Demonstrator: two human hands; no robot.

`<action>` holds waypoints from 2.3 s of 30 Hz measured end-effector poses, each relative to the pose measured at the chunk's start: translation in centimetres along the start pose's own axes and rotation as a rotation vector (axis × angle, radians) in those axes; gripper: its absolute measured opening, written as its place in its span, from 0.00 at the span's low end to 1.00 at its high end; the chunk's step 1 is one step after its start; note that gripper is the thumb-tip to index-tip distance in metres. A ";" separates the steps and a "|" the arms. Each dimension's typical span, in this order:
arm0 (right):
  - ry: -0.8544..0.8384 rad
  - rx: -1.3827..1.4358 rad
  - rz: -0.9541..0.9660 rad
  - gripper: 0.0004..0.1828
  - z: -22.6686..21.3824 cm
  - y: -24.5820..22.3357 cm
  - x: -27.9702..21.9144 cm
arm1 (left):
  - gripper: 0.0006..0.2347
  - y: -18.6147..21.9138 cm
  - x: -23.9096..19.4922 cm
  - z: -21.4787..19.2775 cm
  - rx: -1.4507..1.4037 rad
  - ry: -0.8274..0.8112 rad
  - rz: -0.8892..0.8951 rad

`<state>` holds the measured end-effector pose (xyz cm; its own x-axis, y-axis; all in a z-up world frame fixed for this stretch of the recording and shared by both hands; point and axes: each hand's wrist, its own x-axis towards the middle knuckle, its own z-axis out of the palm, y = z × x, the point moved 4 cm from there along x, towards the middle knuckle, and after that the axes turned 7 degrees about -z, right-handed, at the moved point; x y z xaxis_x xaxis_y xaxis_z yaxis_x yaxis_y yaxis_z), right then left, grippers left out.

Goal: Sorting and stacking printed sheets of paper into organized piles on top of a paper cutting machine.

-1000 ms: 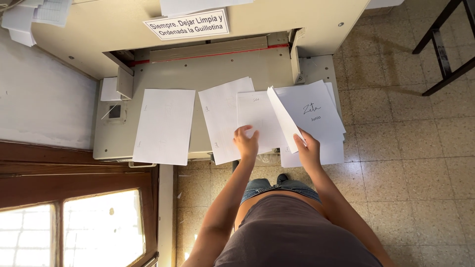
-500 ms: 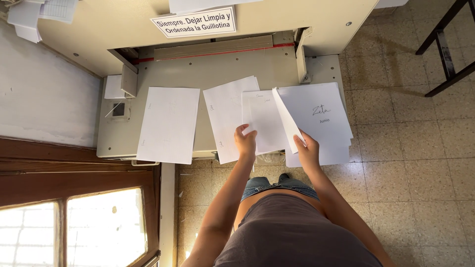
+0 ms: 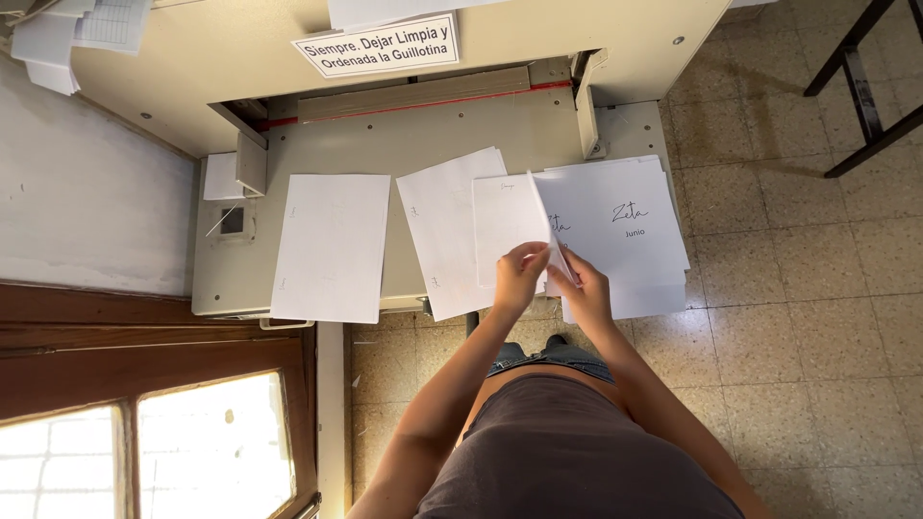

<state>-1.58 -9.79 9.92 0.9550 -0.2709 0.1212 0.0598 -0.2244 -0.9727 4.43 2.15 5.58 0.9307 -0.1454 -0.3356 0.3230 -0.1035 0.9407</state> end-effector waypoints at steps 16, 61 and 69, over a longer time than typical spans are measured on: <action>-0.021 0.060 -0.057 0.19 -0.6 0.0 0.6 | 0.19 1.2 0.6 -1.0 -0.058 -0.215 0.013; 0.189 -0.110 -0.095 0.19 -3.1 -0.4 1.0 | 0.09 -2.4 3.3 -3.9 1.730 -0.488 0.917; 0.124 -0.094 -0.106 0.19 -1.7 0.7 0.7 | 0.12 -2.4 4.9 -5.1 1.662 -0.706 0.804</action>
<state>-1.33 -11.69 9.70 0.9010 -0.3533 0.2516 0.1255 -0.3431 -0.9309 9.07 6.68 1.92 0.3982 -0.8734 -0.2804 -0.9052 -0.4236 0.0342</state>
